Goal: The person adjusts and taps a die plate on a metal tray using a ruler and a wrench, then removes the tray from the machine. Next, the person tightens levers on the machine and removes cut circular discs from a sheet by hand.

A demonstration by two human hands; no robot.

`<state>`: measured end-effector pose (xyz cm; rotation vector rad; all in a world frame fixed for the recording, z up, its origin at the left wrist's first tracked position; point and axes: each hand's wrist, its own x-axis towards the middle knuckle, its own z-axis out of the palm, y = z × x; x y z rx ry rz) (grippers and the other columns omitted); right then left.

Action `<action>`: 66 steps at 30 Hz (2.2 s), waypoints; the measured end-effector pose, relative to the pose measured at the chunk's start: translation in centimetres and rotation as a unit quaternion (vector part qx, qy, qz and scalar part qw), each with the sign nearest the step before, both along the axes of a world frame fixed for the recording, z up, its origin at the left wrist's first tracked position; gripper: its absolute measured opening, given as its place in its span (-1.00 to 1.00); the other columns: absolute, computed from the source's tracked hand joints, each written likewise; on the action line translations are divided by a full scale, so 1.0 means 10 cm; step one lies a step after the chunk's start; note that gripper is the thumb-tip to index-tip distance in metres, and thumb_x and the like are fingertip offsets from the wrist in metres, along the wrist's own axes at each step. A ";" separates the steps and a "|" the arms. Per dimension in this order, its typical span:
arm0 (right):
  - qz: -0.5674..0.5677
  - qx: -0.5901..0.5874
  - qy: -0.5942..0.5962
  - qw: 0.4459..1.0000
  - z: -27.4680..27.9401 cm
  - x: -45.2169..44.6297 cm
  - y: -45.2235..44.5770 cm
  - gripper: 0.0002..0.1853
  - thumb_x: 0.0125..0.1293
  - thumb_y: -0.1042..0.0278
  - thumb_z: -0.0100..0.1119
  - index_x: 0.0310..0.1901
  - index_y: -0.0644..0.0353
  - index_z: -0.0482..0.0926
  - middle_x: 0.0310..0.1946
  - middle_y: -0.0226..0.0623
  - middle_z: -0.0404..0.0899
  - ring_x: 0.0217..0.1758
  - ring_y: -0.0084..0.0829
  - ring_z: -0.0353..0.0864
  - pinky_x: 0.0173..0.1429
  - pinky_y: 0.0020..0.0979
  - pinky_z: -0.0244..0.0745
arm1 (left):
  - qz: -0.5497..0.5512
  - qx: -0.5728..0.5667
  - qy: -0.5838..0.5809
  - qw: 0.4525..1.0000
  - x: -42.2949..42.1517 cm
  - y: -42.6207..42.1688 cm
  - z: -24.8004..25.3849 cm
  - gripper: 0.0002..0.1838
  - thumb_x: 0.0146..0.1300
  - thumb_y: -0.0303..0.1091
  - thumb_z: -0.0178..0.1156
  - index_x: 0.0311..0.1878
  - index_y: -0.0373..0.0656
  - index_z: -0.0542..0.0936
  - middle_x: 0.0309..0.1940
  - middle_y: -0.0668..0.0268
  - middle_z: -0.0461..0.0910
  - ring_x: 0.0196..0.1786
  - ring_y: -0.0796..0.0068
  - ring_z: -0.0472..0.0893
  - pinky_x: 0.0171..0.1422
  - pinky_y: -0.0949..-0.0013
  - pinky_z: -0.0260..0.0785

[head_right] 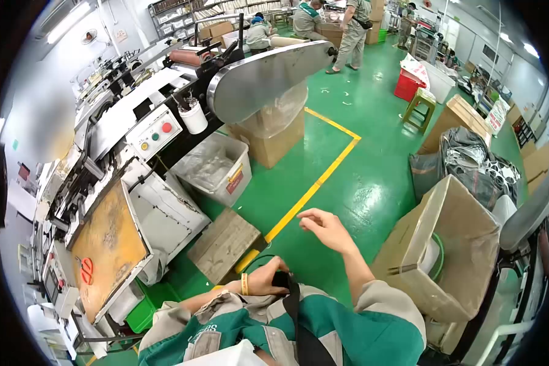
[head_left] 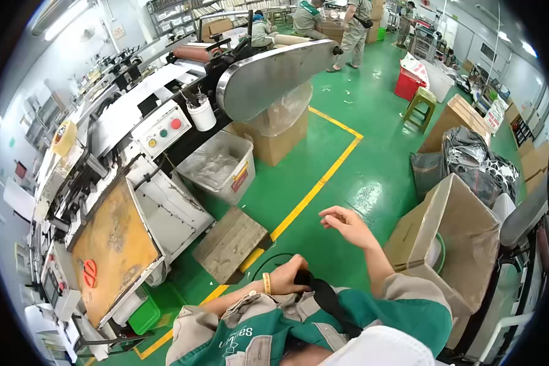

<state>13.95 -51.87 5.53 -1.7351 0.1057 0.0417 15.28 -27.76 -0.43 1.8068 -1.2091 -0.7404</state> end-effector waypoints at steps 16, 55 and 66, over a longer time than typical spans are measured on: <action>0.444 -0.106 -0.250 0.854 0.33 -0.57 3.88 -0.78 0.29 0.37 0.05 -0.09 0.28 0.50 -0.23 -0.17 0.57 -0.20 -0.30 0.57 -0.10 -0.41 0.46 | 0.389 0.465 0.101 0.789 -4.42 3.92 0.54 -0.77 0.09 -0.21 0.16 -0.20 -0.06 0.55 -0.38 0.06 0.61 -0.25 -0.03 0.59 -0.19 0.01 0.42; 0.260 -0.191 -0.753 0.573 2.14 0.99 5.96 -0.47 0.16 0.58 0.11 0.20 0.28 0.26 -0.08 0.02 0.41 -0.20 -0.27 0.43 -0.01 -0.27 0.35 | 0.346 -0.436 -0.737 0.385 -0.91 6.38 3.35 -0.55 0.30 -0.20 -0.01 0.14 -0.32 0.34 0.03 -0.06 0.45 0.03 0.05 0.51 0.23 0.11 0.28; 0.009 -0.609 -0.112 0.785 -0.09 1.20 5.87 -0.42 0.36 0.03 -0.08 0.34 0.11 0.17 0.33 0.01 0.11 0.41 -0.01 0.01 0.41 -0.08 -0.07 | 0.682 0.197 -0.392 0.585 2.80 9.69 1.36 -0.48 0.27 -0.06 -0.08 -0.02 -0.41 0.49 -0.12 -0.11 0.54 0.00 -0.01 0.50 0.15 0.15 0.27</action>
